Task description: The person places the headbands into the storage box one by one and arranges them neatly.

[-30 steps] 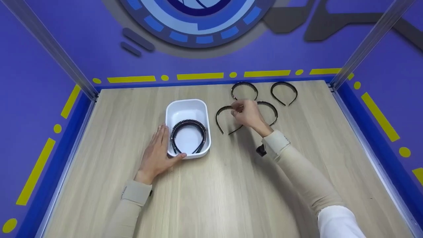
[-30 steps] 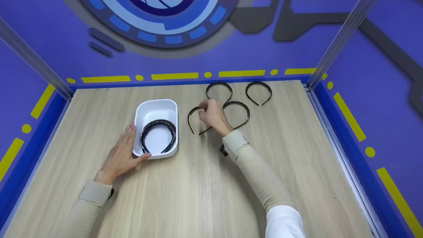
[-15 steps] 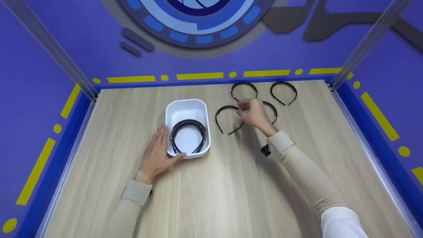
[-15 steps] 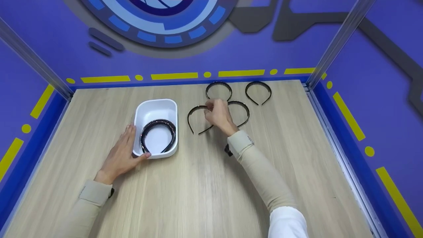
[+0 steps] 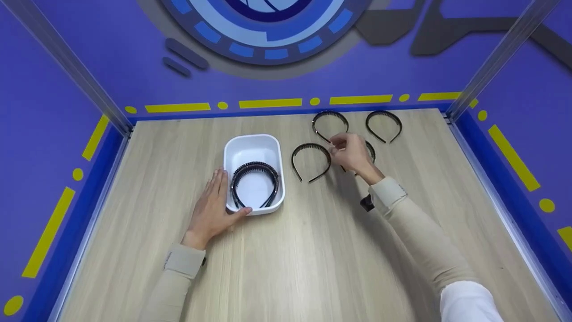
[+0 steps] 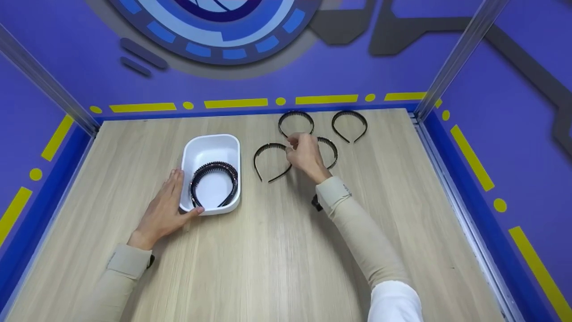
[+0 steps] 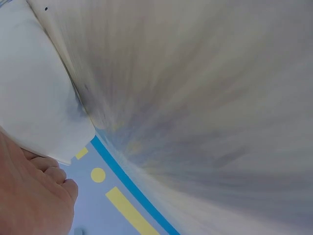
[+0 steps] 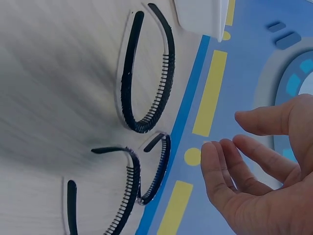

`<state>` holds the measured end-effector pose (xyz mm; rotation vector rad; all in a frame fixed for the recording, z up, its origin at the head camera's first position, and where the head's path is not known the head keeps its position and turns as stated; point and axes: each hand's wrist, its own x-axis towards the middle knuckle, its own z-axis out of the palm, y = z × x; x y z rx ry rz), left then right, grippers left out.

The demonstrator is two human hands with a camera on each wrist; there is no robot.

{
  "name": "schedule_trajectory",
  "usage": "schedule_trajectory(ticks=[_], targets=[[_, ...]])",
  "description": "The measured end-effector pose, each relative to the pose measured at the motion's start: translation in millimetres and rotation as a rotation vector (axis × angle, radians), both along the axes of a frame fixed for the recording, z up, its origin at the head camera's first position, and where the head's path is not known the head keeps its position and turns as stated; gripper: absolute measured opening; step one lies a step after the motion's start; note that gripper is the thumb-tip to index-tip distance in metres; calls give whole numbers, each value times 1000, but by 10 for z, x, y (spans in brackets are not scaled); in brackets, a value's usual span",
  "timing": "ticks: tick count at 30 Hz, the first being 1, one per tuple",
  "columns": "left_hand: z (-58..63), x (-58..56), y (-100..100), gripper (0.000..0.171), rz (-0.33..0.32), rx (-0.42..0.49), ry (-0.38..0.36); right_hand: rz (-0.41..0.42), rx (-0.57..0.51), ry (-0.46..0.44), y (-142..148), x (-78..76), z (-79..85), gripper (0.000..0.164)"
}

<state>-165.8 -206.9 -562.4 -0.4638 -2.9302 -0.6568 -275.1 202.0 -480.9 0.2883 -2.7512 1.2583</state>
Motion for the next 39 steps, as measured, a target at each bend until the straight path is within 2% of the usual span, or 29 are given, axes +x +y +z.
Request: schedule_trajectory(ticks=[11, 18, 22, 29, 39], targets=[[-13, 7, -6, 127, 5, 3, -6, -43, 13, 14, 109, -20, 1, 24], [-9, 20, -5, 127, 8, 3, -6, -45, 12, -31, 195, -7, 13, 26], [4, 15, 0, 127, 9, -6, -12, -47, 25, -1, 265, -20, -11, 27], [13, 8, 6, 128, 8, -9, -23, -64, 57, 39, 358, -50, -97, 27], [3, 5, 9, 127, 6, -4, -14, -99, 7, 56, 528, -104, -310, 27]])
